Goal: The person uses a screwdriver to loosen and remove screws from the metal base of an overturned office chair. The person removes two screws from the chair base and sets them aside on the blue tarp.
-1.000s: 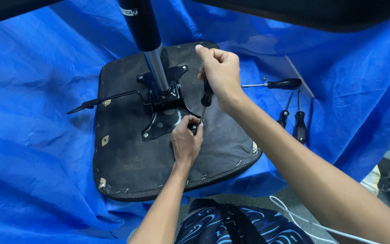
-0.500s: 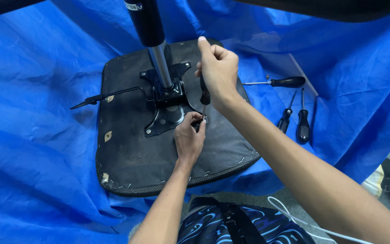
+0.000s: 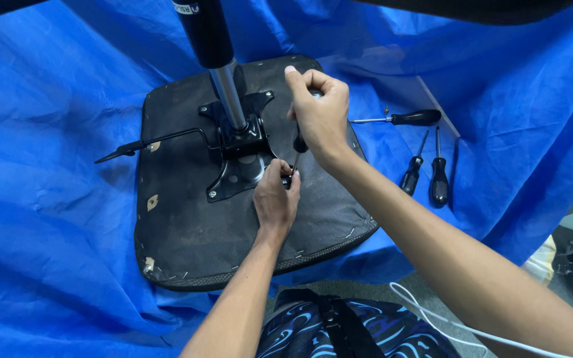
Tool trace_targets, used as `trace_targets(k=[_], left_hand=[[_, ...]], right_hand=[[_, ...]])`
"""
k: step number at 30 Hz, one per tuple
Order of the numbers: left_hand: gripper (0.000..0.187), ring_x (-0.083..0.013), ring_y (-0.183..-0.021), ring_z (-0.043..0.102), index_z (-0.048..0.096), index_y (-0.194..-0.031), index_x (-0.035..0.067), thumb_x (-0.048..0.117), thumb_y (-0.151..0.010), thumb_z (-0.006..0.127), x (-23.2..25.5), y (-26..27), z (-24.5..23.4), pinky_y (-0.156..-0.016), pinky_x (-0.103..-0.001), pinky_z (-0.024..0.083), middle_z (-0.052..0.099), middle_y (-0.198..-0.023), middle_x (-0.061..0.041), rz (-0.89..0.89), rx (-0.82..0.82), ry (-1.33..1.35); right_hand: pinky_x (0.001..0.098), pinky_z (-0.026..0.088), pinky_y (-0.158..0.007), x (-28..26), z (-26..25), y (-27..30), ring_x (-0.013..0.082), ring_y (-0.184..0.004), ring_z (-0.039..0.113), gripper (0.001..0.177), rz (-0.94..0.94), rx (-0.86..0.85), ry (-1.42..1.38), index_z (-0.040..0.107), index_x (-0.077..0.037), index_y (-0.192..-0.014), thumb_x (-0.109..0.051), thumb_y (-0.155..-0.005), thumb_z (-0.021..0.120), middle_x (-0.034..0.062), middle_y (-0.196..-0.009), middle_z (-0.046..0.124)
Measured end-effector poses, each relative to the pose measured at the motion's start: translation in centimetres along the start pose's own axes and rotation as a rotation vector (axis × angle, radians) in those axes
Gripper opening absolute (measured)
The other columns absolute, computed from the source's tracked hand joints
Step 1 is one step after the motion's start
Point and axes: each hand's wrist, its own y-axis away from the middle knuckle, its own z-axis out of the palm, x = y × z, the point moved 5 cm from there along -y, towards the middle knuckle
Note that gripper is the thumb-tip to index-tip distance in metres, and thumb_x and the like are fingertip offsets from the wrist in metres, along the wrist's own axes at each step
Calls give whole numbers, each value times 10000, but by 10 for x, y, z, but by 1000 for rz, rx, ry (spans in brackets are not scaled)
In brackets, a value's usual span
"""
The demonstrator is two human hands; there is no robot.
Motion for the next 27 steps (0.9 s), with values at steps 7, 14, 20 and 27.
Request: trace_targets(k=[7,14,20,27], left_hand=[[259,-196,-701,707,458,-1022,93,99,-948,706,-1,2,7,-600,-325,588,653,-814,-61,54,-40,-65],[271,-165,-614,643,390,-1042,109,105,-1011,659,1,-11,8,-565,-295,579,569,-777,-45,115,-51,-99],[222,-173,-653,642,461,-1008,89,109,-993,682,6,-6,4,-587,-291,574,586,-841,-40,91,-30,-99],[132,-294,-853,652,587,-960,64,31,-884,690,5,13,-6,-773,-428,527,627,-929,-92,110,48,-151]], right_hand=[[228,427,-497,-3,6,5,57,-486,534,443,-4,-84,-117,508,-116,-608,-248,-1004,658,-17,-541,544],[234,448,-495,-19,14,-1,63,-496,529,407,-48,-170,-155,539,-120,-646,-235,-1020,649,-21,-585,550],[245,449,-498,-17,4,-11,74,-497,514,407,-49,-156,-230,521,-123,-653,-226,-1023,657,-12,-583,550],[327,436,-448,10,-78,-20,135,-452,467,400,-136,134,-361,474,-107,-629,-151,-981,657,8,-546,438]])
